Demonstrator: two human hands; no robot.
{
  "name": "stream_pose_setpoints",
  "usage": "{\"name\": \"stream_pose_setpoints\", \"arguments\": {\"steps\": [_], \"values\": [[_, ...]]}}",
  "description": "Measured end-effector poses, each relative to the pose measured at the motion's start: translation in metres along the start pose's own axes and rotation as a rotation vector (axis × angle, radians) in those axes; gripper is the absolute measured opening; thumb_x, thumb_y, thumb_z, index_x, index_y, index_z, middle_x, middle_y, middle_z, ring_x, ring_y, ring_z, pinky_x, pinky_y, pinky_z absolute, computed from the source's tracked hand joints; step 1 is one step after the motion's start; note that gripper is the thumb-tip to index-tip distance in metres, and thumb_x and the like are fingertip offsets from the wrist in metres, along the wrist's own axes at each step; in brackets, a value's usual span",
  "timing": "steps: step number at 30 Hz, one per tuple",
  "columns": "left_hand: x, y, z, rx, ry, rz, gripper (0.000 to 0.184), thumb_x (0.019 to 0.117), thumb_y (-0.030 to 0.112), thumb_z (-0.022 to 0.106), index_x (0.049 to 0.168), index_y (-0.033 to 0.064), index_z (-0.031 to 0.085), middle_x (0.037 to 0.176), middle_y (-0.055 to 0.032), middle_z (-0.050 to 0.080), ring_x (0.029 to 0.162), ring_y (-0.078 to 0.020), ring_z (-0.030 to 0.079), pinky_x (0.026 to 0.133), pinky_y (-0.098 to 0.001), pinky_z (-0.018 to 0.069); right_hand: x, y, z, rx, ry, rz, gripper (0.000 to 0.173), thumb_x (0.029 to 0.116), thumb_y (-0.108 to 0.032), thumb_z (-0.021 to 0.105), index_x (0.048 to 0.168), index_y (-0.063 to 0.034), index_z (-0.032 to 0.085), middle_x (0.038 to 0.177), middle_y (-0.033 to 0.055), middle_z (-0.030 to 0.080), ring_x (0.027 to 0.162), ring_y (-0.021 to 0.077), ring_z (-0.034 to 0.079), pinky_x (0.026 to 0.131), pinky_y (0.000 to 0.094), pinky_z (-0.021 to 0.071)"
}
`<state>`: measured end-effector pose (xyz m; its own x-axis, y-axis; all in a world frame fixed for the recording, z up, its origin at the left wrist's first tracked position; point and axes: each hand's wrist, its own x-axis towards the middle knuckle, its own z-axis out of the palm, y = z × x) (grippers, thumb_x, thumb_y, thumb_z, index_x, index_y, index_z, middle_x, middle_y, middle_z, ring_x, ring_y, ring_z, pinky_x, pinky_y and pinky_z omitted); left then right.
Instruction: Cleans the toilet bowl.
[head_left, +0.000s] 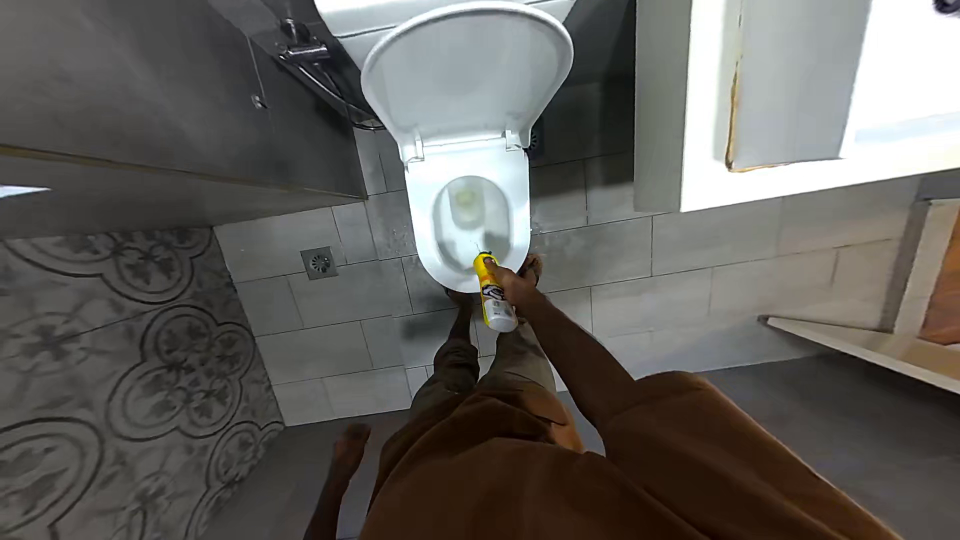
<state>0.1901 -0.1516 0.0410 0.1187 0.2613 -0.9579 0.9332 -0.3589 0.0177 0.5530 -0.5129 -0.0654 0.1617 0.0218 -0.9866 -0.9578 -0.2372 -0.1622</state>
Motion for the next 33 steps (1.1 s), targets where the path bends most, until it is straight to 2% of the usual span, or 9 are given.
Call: {"name": "stream_pose_setpoints", "arguments": {"steps": [2,4,8,15,19,22,27,30,33], "values": [[-0.002,-0.014,0.001,-0.1,0.043,-0.071,0.031,0.1068,0.013,0.054,0.129,-0.0077,0.06,0.123,-0.0288,0.065,0.108,-0.0386,0.066,0.094,-0.0544,0.0529,0.001,-0.009,0.006,-0.025,0.084,0.037,0.074,0.1023,-0.066,0.045,0.142,-0.0035,0.055,0.132,0.0245,0.061,0.116,0.0345,0.062,0.097,0.0538,0.0514],[0.004,-0.001,0.0,-0.11,0.035,-0.058,0.032,0.1075,0.015,0.053,0.13,-0.0066,0.06,0.124,-0.028,0.066,0.11,-0.039,0.067,0.095,-0.0553,0.053,0.003,-0.002,0.007,-0.086,0.125,0.037,0.082,0.0967,-0.074,0.047,0.139,-0.0043,0.056,0.131,0.0254,0.061,0.114,0.0373,0.062,0.093,0.0568,0.0518],[0.019,0.08,-0.005,-0.106,0.017,0.17,0.037,0.1091,0.024,0.05,0.133,-0.0031,0.06,0.125,-0.0237,0.067,0.113,-0.0359,0.067,0.098,-0.0553,0.0538,-0.008,-0.003,0.015,-0.115,0.161,0.022,0.08,0.0985,-0.069,0.05,0.139,-0.0001,0.054,0.131,0.0279,0.06,0.114,0.0393,0.062,0.095,0.0577,0.0507],[0.005,0.22,-0.012,-0.206,0.052,0.628,0.032,0.1074,0.022,0.051,0.127,0.0014,0.064,0.119,-0.0121,0.071,0.107,-0.0189,0.07,0.093,-0.0372,0.0583,0.002,0.019,0.015,-0.135,0.174,-0.015,0.079,0.0976,-0.07,0.052,0.128,0.0023,0.061,0.12,0.0268,0.065,0.105,0.0366,0.065,0.091,0.0546,0.0529],[0.005,0.225,-0.016,-0.207,0.143,0.762,0.027,0.1073,0.017,0.049,0.12,0.0032,0.068,0.11,-0.0077,0.074,0.099,-0.0146,0.072,0.087,-0.0319,0.0597,-0.004,0.028,0.015,-0.147,0.219,-0.131,0.071,0.1,-0.063,0.054,0.119,0.0044,0.064,0.111,0.0248,0.067,0.099,0.0342,0.067,0.089,0.0519,0.0541],[0.009,0.213,-0.016,-0.202,0.201,0.736,0.026,0.1062,0.015,0.048,0.116,0.003,0.069,0.105,-0.007,0.074,0.094,-0.0142,0.072,0.084,-0.0322,0.0601,-0.007,0.034,0.007,-0.364,0.288,-0.213,0.072,0.0959,-0.063,0.062,0.134,-0.0019,0.057,0.119,0.025,0.068,0.111,0.0394,0.067,0.096,0.0588,0.0523],[0.0,0.234,0.001,-0.133,0.155,0.693,0.024,0.1052,0.017,0.052,0.116,0.0033,0.068,0.105,-0.0078,0.074,0.092,-0.0146,0.072,0.083,-0.0331,0.0597,-0.025,0.042,-0.007,-0.566,0.346,-0.414,0.075,0.0895,-0.055,0.075,0.141,-0.0068,0.049,0.114,0.0193,0.071,0.107,0.0363,0.07,0.093,0.0576,0.0549],[-0.024,0.273,0.03,-0.104,0.095,0.74,0.039,0.1024,0.026,0.061,0.132,-0.0003,0.06,0.119,-0.014,0.07,0.107,-0.0196,0.069,0.093,-0.0373,0.0581,-0.057,0.035,-0.015,-0.577,0.349,-0.572,0.067,0.0889,-0.047,0.077,0.137,-0.0061,0.052,0.113,0.0181,0.071,0.105,0.0344,0.07,0.091,0.0552,0.0566],[-0.062,0.321,0.068,-0.169,0.135,0.872,0.088,0.0907,0.046,0.073,0.154,-0.0006,0.034,0.154,-0.0197,0.046,0.14,-0.0253,0.049,0.109,-0.041,0.0498,-0.103,0.018,-0.019,-0.583,0.312,-0.75,0.064,0.086,-0.044,0.077,0.134,-0.0059,0.057,0.117,0.0161,0.07,0.105,0.0319,0.07,0.091,0.0547,0.0574]]}}
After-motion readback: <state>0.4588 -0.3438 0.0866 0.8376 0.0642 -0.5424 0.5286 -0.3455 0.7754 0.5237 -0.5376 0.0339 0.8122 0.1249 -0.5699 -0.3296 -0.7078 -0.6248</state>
